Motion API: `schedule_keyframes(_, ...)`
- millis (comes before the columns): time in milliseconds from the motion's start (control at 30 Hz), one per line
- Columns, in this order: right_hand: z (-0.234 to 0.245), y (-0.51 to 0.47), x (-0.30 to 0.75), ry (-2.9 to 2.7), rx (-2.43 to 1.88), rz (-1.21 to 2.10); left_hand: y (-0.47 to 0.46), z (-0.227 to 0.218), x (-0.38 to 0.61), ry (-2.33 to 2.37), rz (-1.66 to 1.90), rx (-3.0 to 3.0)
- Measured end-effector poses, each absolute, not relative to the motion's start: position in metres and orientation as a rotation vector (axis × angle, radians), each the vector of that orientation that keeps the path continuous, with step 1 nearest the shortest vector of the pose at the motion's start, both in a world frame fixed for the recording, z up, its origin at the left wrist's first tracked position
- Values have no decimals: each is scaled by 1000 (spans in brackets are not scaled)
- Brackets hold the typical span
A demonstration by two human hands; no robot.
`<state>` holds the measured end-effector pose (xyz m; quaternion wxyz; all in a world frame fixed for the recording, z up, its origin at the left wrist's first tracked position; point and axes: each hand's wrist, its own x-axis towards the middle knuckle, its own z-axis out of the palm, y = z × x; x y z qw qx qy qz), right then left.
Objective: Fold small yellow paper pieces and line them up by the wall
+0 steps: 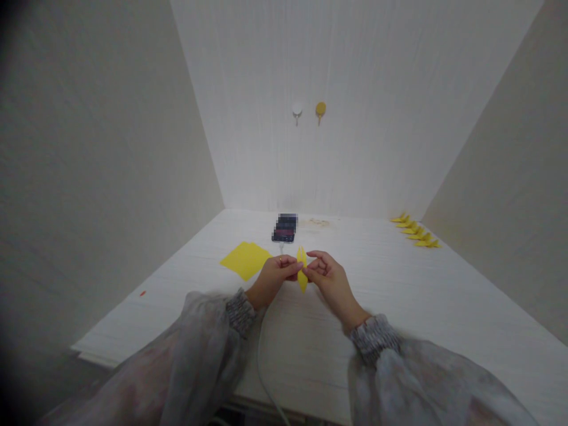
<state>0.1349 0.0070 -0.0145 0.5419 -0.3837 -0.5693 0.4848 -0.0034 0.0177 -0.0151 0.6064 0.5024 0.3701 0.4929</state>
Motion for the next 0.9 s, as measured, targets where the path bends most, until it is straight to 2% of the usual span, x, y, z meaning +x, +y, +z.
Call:
schedule_keyframes(200, -13, 4, 136, -1352, -920, 1105, 20, -14, -5, 746, 1224, 1152)
schedule_keyframes(633, -12, 3, 147, -1385, -735, 1348, 17, -11, -12, 610, 1159, 1161)
schedule_keyframes(900, -12, 3, 143, -1344, -756, 1289, 17, -11, -12, 592, 1177, 1203)
